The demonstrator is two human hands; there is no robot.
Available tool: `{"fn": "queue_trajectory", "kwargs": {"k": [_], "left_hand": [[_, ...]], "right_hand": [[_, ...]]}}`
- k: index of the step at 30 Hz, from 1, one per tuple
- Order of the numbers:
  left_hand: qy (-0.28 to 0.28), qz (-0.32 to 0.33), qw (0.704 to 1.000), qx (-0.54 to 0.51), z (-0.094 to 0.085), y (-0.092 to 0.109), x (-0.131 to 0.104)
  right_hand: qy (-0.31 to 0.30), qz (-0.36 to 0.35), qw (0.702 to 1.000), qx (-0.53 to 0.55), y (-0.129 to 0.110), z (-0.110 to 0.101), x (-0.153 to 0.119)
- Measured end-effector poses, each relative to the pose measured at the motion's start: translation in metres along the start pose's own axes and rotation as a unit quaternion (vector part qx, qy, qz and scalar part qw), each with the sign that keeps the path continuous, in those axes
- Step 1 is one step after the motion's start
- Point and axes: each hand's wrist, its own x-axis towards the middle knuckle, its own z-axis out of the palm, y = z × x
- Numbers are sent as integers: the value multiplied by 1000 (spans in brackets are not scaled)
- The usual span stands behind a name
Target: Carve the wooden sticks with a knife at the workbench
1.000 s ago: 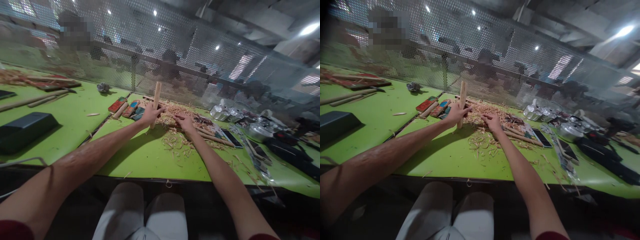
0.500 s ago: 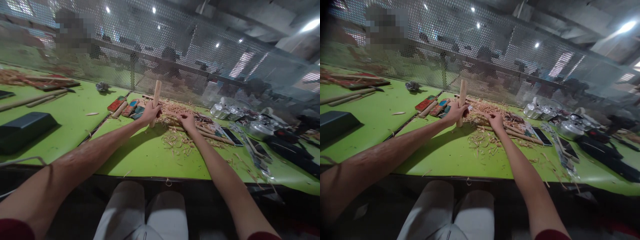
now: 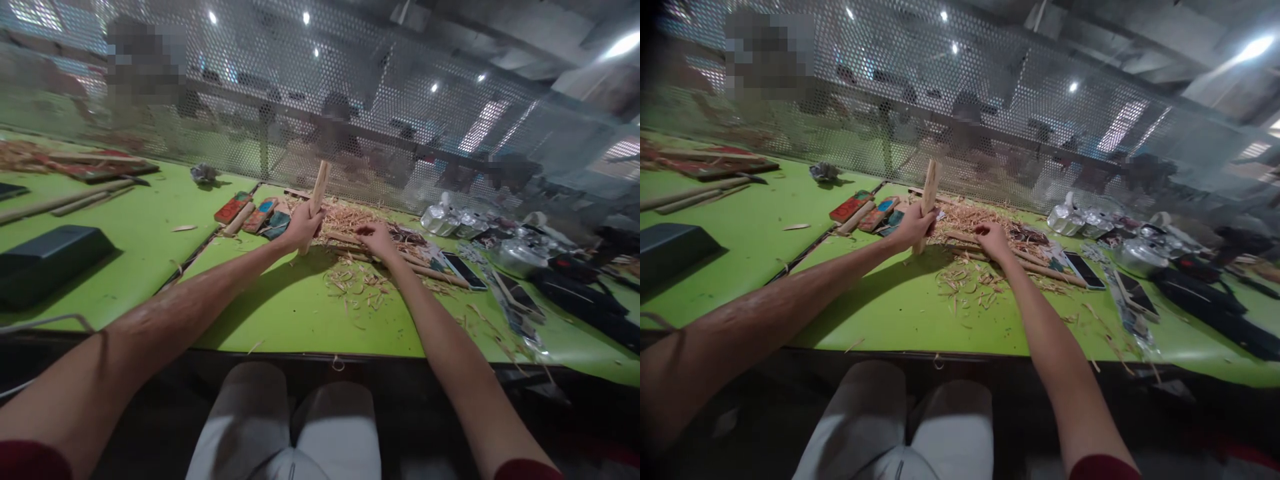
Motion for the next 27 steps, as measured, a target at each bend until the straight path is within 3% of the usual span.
{"fn": "queue_trajectory", "kwargs": {"k": [4, 9, 15, 18, 24, 27], "left_hand": [[9, -1, 1000, 9, 0, -2, 1], [14, 11, 1000, 1, 0, -8, 3], [19, 1, 1000, 3, -2, -7, 3], [24, -5, 1000, 10, -2, -5, 3], [20, 4, 1000, 12, -2, -8, 4], [15, 10, 1000, 9, -1, -7, 3]], "right_hand": [[-176, -34, 983, -30, -15, -17, -6], [-137, -38, 983, -115, -17, -13, -9], [-190, -7, 969, -158, -13, -7, -9], [-170, -18, 971, -169, -13, -10, -9], [-15, -55, 988, -144, -6, -11, -2], [27, -48, 994, -92, -7, -10, -1]]}}
